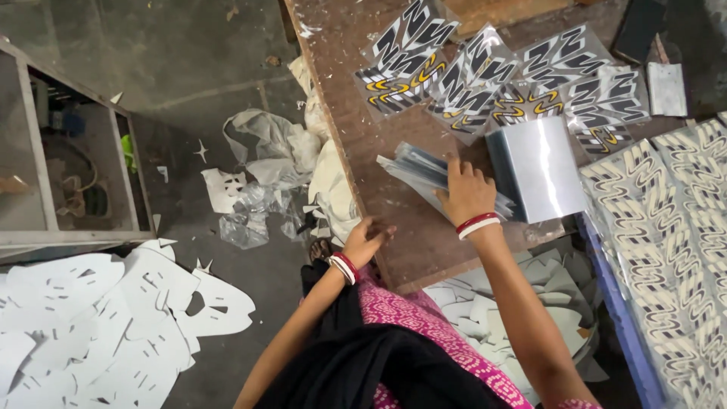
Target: Sorting and stacking transparent plastic sheets and stickers at a production workbench.
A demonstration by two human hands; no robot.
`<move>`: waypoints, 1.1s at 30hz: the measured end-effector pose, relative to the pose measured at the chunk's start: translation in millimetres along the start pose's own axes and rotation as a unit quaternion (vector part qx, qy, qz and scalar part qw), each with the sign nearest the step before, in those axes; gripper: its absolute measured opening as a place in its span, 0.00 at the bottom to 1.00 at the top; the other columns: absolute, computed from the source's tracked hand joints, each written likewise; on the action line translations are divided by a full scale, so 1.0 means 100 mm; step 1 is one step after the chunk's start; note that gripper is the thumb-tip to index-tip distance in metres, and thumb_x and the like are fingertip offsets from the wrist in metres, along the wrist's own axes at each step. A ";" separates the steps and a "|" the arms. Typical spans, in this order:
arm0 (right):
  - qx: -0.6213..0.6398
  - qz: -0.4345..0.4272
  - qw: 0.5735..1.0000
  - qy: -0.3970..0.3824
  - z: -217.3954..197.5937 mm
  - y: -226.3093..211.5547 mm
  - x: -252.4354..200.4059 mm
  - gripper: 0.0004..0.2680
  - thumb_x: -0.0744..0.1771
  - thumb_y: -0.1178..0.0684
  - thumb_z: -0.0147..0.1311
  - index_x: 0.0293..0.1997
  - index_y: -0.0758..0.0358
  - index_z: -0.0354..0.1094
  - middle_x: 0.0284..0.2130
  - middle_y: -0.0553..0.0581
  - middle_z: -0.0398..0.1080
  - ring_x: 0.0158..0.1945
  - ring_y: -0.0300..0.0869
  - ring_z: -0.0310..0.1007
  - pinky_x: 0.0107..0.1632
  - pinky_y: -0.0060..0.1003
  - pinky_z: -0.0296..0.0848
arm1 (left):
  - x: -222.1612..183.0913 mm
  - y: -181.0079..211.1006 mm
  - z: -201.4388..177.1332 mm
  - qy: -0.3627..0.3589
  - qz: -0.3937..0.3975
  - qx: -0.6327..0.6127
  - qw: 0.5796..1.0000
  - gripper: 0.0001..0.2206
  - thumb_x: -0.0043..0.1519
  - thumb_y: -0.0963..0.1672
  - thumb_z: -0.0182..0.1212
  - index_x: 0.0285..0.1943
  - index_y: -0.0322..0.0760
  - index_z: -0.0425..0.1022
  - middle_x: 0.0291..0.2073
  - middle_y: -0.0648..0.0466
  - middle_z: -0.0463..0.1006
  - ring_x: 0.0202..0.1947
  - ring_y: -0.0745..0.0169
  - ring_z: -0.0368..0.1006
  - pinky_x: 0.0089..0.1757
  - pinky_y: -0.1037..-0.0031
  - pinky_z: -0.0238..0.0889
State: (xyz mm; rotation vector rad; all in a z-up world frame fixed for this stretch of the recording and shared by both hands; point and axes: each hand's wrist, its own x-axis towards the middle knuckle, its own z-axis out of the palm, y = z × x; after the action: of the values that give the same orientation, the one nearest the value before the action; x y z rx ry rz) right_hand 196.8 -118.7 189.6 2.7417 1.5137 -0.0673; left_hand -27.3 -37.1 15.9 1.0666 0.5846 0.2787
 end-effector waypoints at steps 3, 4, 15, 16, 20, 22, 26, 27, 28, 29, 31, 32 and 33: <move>-0.011 0.005 1.000 0.018 -0.06 -0.09 -0.04 0.33 0.60 0.40 0.67 0.69 0.62 0.54 0.52 0.65 0.69 0.53 0.59 0.71 0.51 0.57 0.68 | -0.05 0.03 0.00 0.019 0.007 0.039 0.999 0.17 0.64 0.41 0.64 0.59 0.25 0.69 0.44 0.46 0.82 0.42 0.63 0.78 0.42 0.74 0.71; -0.020 0.004 0.999 0.027 -0.11 -0.12 -0.03 0.36 0.58 0.38 0.68 0.69 0.65 0.52 0.53 0.66 0.68 0.53 0.59 0.70 0.52 0.57 0.67 | -0.04 0.04 -0.01 0.026 0.016 0.066 0.997 0.18 0.63 0.41 0.65 0.59 0.25 0.70 0.43 0.46 0.82 0.43 0.64 0.78 0.43 0.75 0.71; 0.086 0.031 0.996 0.009 -0.04 -0.22 0.06 0.39 0.60 0.39 0.68 0.74 0.68 0.46 0.53 0.67 0.68 0.51 0.60 0.71 0.49 0.52 0.71 | 0.03 -0.04 0.08 0.003 0.022 0.044 0.999 0.16 0.63 0.41 0.65 0.58 0.26 0.70 0.44 0.49 0.83 0.44 0.64 0.78 0.43 0.75 0.71; 0.090 0.029 0.996 -0.004 -0.06 -0.24 0.07 0.39 0.60 0.40 0.67 0.75 0.66 0.46 0.54 0.67 0.69 0.51 0.59 0.71 0.49 0.51 0.71 | 0.02 -0.05 0.07 0.002 0.025 0.034 0.999 0.17 0.63 0.40 0.64 0.59 0.28 0.70 0.45 0.50 0.83 0.44 0.65 0.78 0.43 0.76 0.71; 0.042 0.009 0.996 0.082 -0.12 -0.35 0.00 0.38 0.60 0.40 0.67 0.74 0.67 0.47 0.51 0.66 0.70 0.50 0.58 0.71 0.50 0.52 0.70 | 0.02 -0.10 0.00 0.003 -0.014 -0.015 1.000 0.17 0.62 0.41 0.62 0.59 0.32 0.68 0.45 0.52 0.83 0.43 0.66 0.78 0.41 0.75 0.71; 0.002 -0.064 0.993 0.099 0.24 -0.21 0.03 0.31 0.66 0.40 0.63 0.73 0.60 0.51 0.54 0.62 0.70 0.57 0.56 0.71 0.51 0.50 0.70 | 0.02 -0.19 -0.06 0.010 0.030 0.013 0.999 0.16 0.63 0.41 0.64 0.58 0.30 0.70 0.45 0.52 0.82 0.44 0.66 0.78 0.43 0.75 0.71; 0.034 -0.027 0.996 0.078 0.16 -0.08 0.07 0.34 0.65 0.38 0.64 0.77 0.59 0.48 0.56 0.64 0.69 0.56 0.57 0.69 0.52 0.53 0.69 | -0.03 -0.16 -0.12 0.021 0.086 0.062 0.994 0.16 0.64 0.41 0.66 0.59 0.28 0.72 0.46 0.52 0.81 0.46 0.66 0.77 0.46 0.75 0.71; 0.016 -0.005 0.996 0.086 0.06 -0.11 0.06 0.38 0.62 0.36 0.65 0.76 0.62 0.45 0.54 0.66 0.69 0.54 0.58 0.69 0.51 0.53 0.69 | -0.03 -0.14 -0.12 0.028 0.066 0.063 0.995 0.17 0.63 0.42 0.66 0.60 0.29 0.72 0.44 0.52 0.81 0.44 0.66 0.77 0.45 0.76 0.71; -0.002 0.015 0.996 0.092 -0.03 -0.16 0.04 0.42 0.59 0.34 0.66 0.76 0.64 0.43 0.52 0.69 0.68 0.52 0.60 0.68 0.49 0.54 0.68 | -0.04 -0.13 -0.14 0.037 0.046 0.063 0.996 0.19 0.63 0.42 0.66 0.61 0.31 0.71 0.43 0.53 0.81 0.43 0.67 0.77 0.43 0.76 0.71; -0.004 0.010 0.996 0.094 0.02 -0.11 0.09 0.42 0.59 0.34 0.66 0.76 0.64 0.43 0.52 0.69 0.68 0.52 0.60 0.68 0.49 0.54 0.68 | -0.03 -0.13 -0.13 0.040 0.050 0.060 0.996 0.19 0.63 0.42 0.66 0.61 0.31 0.71 0.43 0.53 0.81 0.43 0.67 0.77 0.43 0.76 0.71; -0.027 0.002 0.994 0.107 0.16 -0.04 0.14 0.43 0.59 0.34 0.67 0.76 0.65 0.42 0.50 0.68 0.69 0.51 0.60 0.71 0.49 0.55 0.69 | -0.05 -0.15 -0.14 0.041 0.008 0.041 0.998 0.20 0.62 0.43 0.66 0.63 0.32 0.71 0.41 0.52 0.81 0.41 0.66 0.77 0.42 0.76 0.71; -0.026 0.000 0.994 0.108 0.08 -0.03 0.15 0.43 0.59 0.34 0.67 0.76 0.65 0.42 0.50 0.68 0.69 0.51 0.60 0.71 0.49 0.55 0.69 | -0.05 -0.16 -0.15 0.043 0.009 0.041 0.998 0.20 0.62 0.43 0.66 0.63 0.32 0.71 0.41 0.52 0.81 0.41 0.66 0.77 0.42 0.76 0.71; 0.020 0.009 0.995 0.094 0.00 -0.02 0.16 0.43 0.59 0.35 0.67 0.76 0.68 0.41 0.50 0.70 0.69 0.49 0.62 0.71 0.48 0.54 0.69 | -0.04 -0.17 -0.15 0.041 0.010 0.033 0.999 0.20 0.63 0.43 0.66 0.63 0.31 0.70 0.41 0.51 0.81 0.40 0.66 0.77 0.42 0.75 0.72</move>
State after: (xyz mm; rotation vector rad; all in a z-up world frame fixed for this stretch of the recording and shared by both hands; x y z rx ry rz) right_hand 203.4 -103.9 189.2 2.8650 1.5451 0.1679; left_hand -40.2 -36.0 -3.6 1.1295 0.6613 0.3238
